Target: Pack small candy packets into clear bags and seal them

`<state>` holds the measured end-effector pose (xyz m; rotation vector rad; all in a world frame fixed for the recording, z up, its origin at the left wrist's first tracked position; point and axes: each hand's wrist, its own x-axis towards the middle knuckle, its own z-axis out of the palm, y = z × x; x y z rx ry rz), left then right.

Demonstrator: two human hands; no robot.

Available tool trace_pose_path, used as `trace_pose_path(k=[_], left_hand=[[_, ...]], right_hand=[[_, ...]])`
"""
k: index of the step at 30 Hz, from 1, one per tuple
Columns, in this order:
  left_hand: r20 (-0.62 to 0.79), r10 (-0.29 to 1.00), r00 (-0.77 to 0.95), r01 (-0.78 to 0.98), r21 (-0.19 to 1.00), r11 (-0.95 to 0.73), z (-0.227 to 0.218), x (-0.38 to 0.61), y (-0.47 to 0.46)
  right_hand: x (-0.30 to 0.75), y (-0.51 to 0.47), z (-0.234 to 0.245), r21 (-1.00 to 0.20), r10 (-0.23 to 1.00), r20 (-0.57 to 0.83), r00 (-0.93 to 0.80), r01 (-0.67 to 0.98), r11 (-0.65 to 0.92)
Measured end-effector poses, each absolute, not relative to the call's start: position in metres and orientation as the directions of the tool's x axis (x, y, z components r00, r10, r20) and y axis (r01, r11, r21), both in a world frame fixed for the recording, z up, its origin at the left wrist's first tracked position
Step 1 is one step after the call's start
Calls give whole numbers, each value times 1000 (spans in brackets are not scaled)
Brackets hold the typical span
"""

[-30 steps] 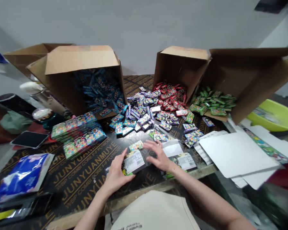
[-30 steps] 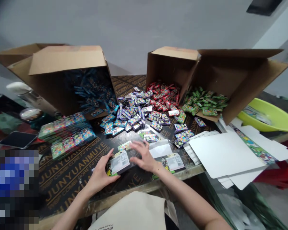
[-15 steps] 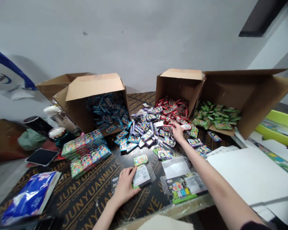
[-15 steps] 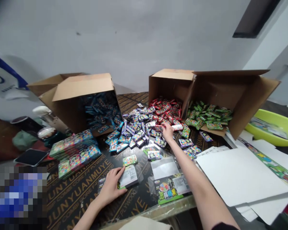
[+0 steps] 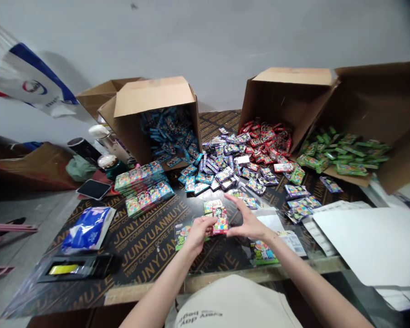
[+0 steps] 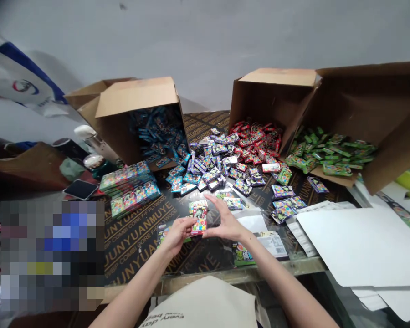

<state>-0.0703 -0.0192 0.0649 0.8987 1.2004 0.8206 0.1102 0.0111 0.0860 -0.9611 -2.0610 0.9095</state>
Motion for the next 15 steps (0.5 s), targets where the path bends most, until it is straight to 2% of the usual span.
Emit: trace_pose_path(k=[3, 5, 7, 9, 11, 13, 15], left_hand=[[-387, 909, 157, -7, 920, 393, 63, -80, -19], [-344, 929, 134, 62, 939, 339, 62, -89, -19], [-203, 974, 100, 280, 945, 168, 59, -100, -20], [-22, 987, 157, 582, 810, -75, 53, -112, -22], [59, 958, 280, 759, 597, -259, 45, -121, -26], [60, 940, 337, 792, 521, -318, 38, -127, -29], [77, 940, 332, 788, 526, -321, 35, -130, -33]], right_hand=[[106, 2, 78, -740, 787, 323, -525, 378, 556], [106, 0, 73, -708, 806, 360, -471, 425, 564], [110, 2, 66, -676, 836, 381, -395, 498, 543], [115, 5, 57, -640, 855, 383, -349, 568, 518], [120, 7, 48, -606, 863, 364, -351, 614, 506], [123, 5, 43, -590, 868, 332, -368, 638, 496], [124, 1, 43, -613, 875, 294, -384, 627, 481]])
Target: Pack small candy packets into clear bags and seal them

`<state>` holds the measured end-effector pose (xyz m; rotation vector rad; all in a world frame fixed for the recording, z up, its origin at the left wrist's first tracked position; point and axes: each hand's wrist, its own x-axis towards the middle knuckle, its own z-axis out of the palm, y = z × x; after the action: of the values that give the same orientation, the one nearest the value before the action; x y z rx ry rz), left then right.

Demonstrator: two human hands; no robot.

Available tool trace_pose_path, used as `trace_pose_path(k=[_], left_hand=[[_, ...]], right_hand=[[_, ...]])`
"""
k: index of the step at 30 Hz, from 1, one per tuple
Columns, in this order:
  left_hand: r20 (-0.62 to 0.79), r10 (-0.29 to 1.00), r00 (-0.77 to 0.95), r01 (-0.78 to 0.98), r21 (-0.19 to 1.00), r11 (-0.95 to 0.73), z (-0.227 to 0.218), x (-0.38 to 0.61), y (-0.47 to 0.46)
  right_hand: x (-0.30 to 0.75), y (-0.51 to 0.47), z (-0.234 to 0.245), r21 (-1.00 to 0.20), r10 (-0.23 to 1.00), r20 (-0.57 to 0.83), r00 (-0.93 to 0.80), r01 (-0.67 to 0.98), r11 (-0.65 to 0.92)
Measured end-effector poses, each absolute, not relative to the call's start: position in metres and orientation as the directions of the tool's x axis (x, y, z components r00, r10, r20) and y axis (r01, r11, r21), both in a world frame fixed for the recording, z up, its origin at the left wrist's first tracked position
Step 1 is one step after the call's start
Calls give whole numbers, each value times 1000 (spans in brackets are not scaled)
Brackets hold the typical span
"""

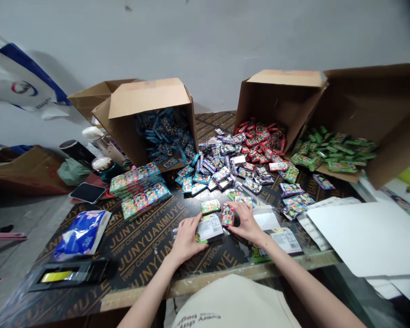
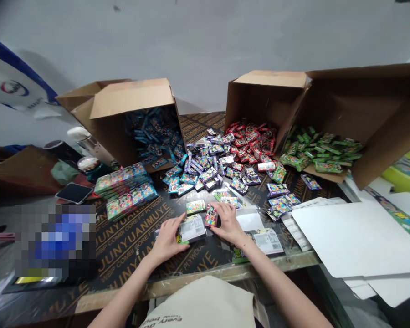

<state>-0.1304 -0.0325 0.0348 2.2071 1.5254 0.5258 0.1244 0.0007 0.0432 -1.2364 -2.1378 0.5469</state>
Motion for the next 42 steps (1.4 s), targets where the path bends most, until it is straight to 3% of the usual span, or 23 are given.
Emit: trace_pose_path(k=[7, 11, 13, 16, 20, 24, 28, 30, 33, 35, 36, 39, 42], left_hand=[[109, 927, 358, 704, 621, -345, 46, -135, -36], [106, 959, 262, 737, 620, -270, 47, -136, -33], [108, 964, 245, 744, 616, -258, 47, -137, -32], [110, 961, 253, 749, 607, -266, 46, -140, -34], [57, 948, 313, 778, 557, -291, 43, -145, -41], [-24, 930, 367, 827, 466, -315, 41, -147, -45], [111, 965, 239, 828, 496, -262, 56, -136, -42], [176, 970, 167, 795, 559, -238, 67, -124, -39], [76, 993, 93, 640, 760, -118, 78, -106, -33], [-104, 994, 28, 349, 933, 88, 77, -95, -31], [-194, 981, 14, 175, 966, 188, 76, -90, -31], [-335, 941, 41, -137, 931, 337, 70, -79, -32], [-330, 939, 96, -120, 933, 340, 69, -78, -35]], right_hand=[[126, -1, 57, -760, 802, 166, -574, 443, 475], [122, -5, 59, -776, 892, 249, -378, 473, 417], [116, -10, 59, -783, 894, 243, -376, 469, 409], [107, -8, 55, -774, 846, 208, -491, 446, 449], [99, 23, 35, -703, 909, 285, -304, 578, 414], [88, 50, 20, -599, 856, 195, -479, 633, 491], [78, 46, 39, -690, 839, 232, -493, 524, 499], [75, 38, 56, -769, 816, 184, -548, 437, 467], [76, 25, 77, -853, 799, 100, -593, 363, 376], [78, 17, 83, -849, 845, 169, -507, 360, 386], [80, 13, 83, -825, 854, 227, -468, 373, 424], [82, -1, 81, -710, 792, 338, -509, 415, 570], [82, -13, 75, -682, 783, 373, -498, 426, 595]])
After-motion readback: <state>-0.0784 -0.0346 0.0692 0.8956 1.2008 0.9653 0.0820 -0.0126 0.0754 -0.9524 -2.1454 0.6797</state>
